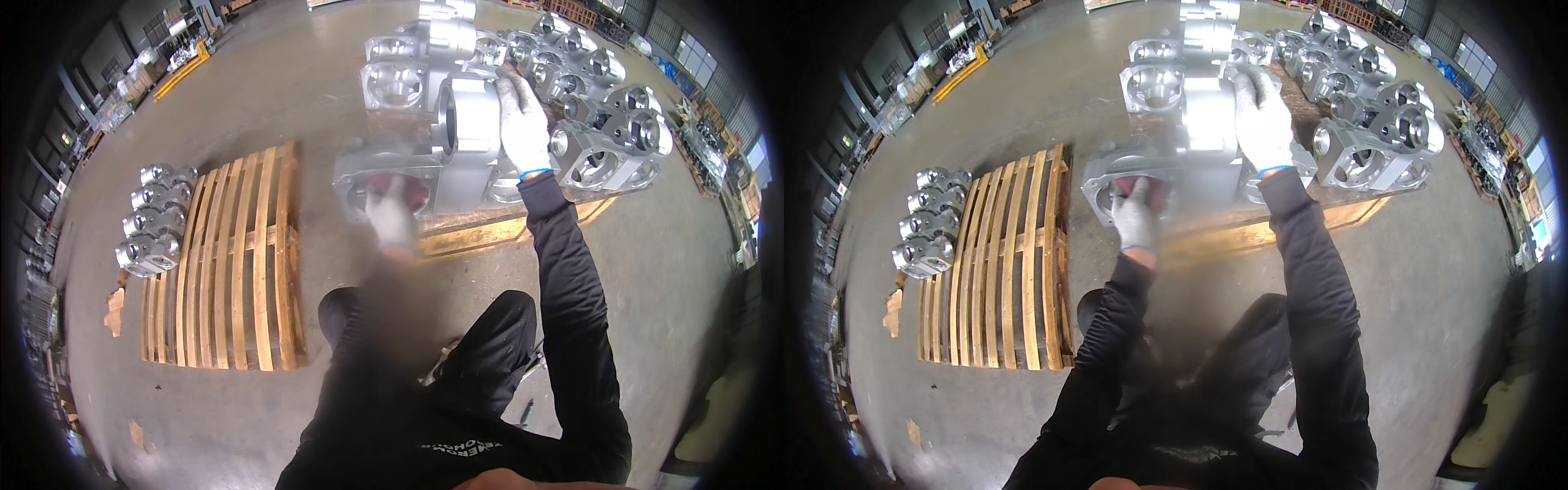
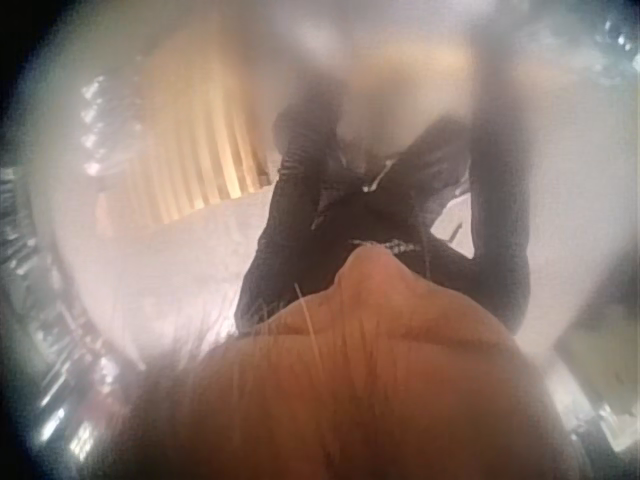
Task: The person deburrs and smooths the edges of a large aluminum casting using a hand file and a sanding block. They repeatedly reposition the part on a wooden pallet, work on multiple edges and faces, and then place the finished part onto a stack of similar castings.
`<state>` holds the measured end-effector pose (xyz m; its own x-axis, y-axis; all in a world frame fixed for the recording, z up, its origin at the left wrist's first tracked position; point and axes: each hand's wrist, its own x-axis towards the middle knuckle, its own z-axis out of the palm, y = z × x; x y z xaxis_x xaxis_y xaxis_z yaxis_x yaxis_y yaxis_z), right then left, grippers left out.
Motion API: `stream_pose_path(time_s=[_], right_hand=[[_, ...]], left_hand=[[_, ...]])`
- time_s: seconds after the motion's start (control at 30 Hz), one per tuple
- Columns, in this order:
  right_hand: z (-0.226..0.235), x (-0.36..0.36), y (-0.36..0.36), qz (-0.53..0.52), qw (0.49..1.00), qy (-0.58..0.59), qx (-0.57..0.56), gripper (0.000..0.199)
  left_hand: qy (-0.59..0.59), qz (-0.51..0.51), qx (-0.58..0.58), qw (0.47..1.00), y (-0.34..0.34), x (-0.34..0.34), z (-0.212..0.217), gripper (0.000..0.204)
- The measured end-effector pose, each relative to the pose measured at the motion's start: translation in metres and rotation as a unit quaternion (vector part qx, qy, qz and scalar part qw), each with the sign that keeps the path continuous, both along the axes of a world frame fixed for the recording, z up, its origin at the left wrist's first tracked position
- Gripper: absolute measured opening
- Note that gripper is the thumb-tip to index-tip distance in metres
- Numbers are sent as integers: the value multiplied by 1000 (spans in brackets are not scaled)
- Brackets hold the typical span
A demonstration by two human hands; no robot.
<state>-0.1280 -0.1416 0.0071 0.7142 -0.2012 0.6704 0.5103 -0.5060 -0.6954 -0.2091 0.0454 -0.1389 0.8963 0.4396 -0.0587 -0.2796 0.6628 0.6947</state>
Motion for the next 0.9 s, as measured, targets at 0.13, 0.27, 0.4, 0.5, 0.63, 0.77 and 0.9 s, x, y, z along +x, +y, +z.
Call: stream_pose_path(time_s=[0.13, 0.27, 0.4, 0.5, 0.63, 0.77, 0.9], right_hand=[[-8, -1, -2, 69, 997, 9, 24, 42], [-6, -9, -6, 75, 994, 56, 52, 41], [-4, -10, -3, 63, 997, 30, 22, 43], [-4, -12, -1, 53, 999, 6, -5, 44], [-3, -14, -5, 31, 999, -13, -26, 44], [-5, -9, -6, 99, 994, -4, 37, 37], [-10, -2, -4, 96, 995, -21, 24, 39]], left_hand=[[48, 104, 720, 684, -3, -4, -29, 24], [4, 59, 945, 322, 31, 1, -56, 16], [96, 24, 898, 429, 19, 1, -54, 13], [42, 76, 737, 671, 9, 2, -31, 9], [11, -102, 33, 994, 40, 0, -3, 21], [-22, -67, -174, 982, 33, -1, -16, 30], [30, 32, 324, 945, 1, 4, -44, 23]])
